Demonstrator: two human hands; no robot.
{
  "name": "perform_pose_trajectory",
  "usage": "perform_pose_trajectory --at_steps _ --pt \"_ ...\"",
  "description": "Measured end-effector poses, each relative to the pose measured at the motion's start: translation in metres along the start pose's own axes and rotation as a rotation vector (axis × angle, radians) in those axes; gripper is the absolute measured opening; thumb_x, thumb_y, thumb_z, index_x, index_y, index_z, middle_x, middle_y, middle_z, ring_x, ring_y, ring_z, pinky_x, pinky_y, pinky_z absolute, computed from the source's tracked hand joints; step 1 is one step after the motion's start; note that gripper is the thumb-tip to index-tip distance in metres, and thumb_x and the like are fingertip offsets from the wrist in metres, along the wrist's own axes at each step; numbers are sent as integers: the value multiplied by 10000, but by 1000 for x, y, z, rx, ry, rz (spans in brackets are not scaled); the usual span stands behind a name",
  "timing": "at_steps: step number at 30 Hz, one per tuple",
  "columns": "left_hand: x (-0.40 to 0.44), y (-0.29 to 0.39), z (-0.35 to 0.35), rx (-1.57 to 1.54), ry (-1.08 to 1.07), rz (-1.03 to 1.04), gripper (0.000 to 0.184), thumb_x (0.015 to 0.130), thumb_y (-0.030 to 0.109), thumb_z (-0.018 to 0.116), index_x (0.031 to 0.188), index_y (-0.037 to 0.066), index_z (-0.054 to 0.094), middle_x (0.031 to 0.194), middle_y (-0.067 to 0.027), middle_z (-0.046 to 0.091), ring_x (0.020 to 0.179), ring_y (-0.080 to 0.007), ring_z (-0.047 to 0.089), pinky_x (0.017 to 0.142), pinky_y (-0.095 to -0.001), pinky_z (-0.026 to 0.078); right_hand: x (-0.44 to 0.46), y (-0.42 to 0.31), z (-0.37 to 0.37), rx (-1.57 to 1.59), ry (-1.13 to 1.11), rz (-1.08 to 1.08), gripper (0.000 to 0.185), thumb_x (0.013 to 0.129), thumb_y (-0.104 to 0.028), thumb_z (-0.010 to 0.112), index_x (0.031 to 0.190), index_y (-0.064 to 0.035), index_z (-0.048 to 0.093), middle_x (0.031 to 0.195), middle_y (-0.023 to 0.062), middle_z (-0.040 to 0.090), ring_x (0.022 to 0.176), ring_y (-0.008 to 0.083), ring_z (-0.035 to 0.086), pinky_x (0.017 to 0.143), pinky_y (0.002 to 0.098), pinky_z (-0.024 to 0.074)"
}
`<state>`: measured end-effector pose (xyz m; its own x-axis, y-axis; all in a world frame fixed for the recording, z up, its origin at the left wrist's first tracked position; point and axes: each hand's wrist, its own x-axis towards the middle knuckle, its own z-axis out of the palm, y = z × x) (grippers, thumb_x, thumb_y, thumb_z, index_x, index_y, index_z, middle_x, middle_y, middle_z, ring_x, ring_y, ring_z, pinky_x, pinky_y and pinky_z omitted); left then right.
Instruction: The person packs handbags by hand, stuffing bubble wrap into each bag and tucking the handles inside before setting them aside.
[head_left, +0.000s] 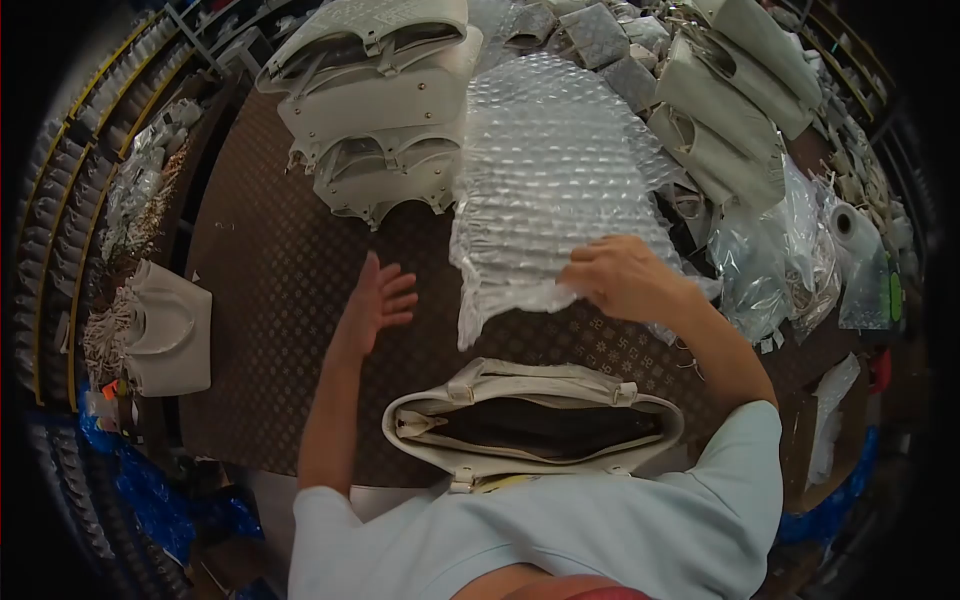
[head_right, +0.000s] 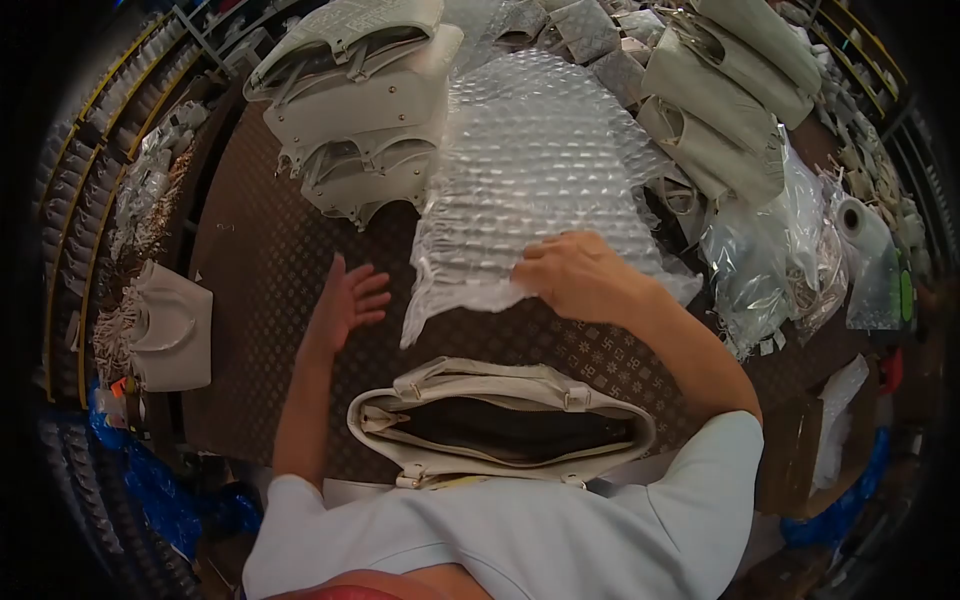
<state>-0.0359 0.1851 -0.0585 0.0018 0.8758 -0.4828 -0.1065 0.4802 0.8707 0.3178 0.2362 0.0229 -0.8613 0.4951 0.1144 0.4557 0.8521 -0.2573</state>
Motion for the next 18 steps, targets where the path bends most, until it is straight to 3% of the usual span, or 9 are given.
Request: perform_pose_trajectory --at_steps 5,6,8,10,12,13,16,17,18 --pt "93 35 32 -174 -70 -167 934 802 644 517 1398 -23 246 1383 -193 352 1043 -285 557 818 -347 486 -24 -65 -43 41 -15 -254 293 587 -47 661 865 -130 629 792 -8 543 869 210 545 801 338 459" --pt "114 30 37 -88 -127 -122 861 801 558 582 1380 -14 299 1300 -173 434 978 -258 577 794 -318 485 -27 -72 -49 67 -99 -249 307 543 -62 682 837 -133 631 928 7 577 1037 239 529 929 383 424" --pt "122 32 47 -15 -187 -61 794 800 472 648 1362 -5 351 1217 -152 516 913 -231 598 771 -288 483 -22 -79 -73 45 -70 -264 276 555 -54 692 816 -111 625 1045 36 562 1138 254 470 985 403 380" --pt "123 38 55 188 -356 233 566 822 286 671 1286 30 473 977 -63 620 797 -160 596 726 -263 469 -19 -64 -84 20 26 -182 227 574 -28 720 766 -69 607 1316 90 460 1336 314 284 1098 476 242" --pt "41 82 84 250 -444 389 461 848 250 640 1240 41 515 896 -31 627 768 -134 588 709 -258 467 -14 -29 -90 -58 311 -86 210 623 -63 756 744 -35 586 1362 95 416 1346 351 240 1092 496 223" --pt "1 104 93 306 -521 537 362 875 215 609 1194 53 558 816 1 633 740 -107 580 693 -254 464 -10 -13 -91 -52 312 -84 210 623 -63 756 744 -35 586 1362 95 416 1346 351 240 1092 496 223" --pt "-45 130 88 543 -642 724 278 895 177 582 1151 72 595 864 -2 646 740 -83 568 667 -243 464 4 -4 -87 43 370 -49 189 702 -91 758 782 -11 606 1349 104 455 1299 312 358 1033 432 341" --pt "-53 130 85 526 -629 695 278 895 177 582 1151 72 595 864 -2 646 740 -83 568 667 -243 464 6 -15 -89 304 291 165 196 731 -94 746 837 7 616 1290 107 511 1211 263 453 959 373 406" --pt "-56 127 82 639 -345 1044 260 893 174 587 1131 70 607 886 -8 654 751 -75 571 675 -238 470 8 -27 -91 564 193 390 210 760 -97 735 892 24 625 1232 110 567 1124 214 549 885 314 470"
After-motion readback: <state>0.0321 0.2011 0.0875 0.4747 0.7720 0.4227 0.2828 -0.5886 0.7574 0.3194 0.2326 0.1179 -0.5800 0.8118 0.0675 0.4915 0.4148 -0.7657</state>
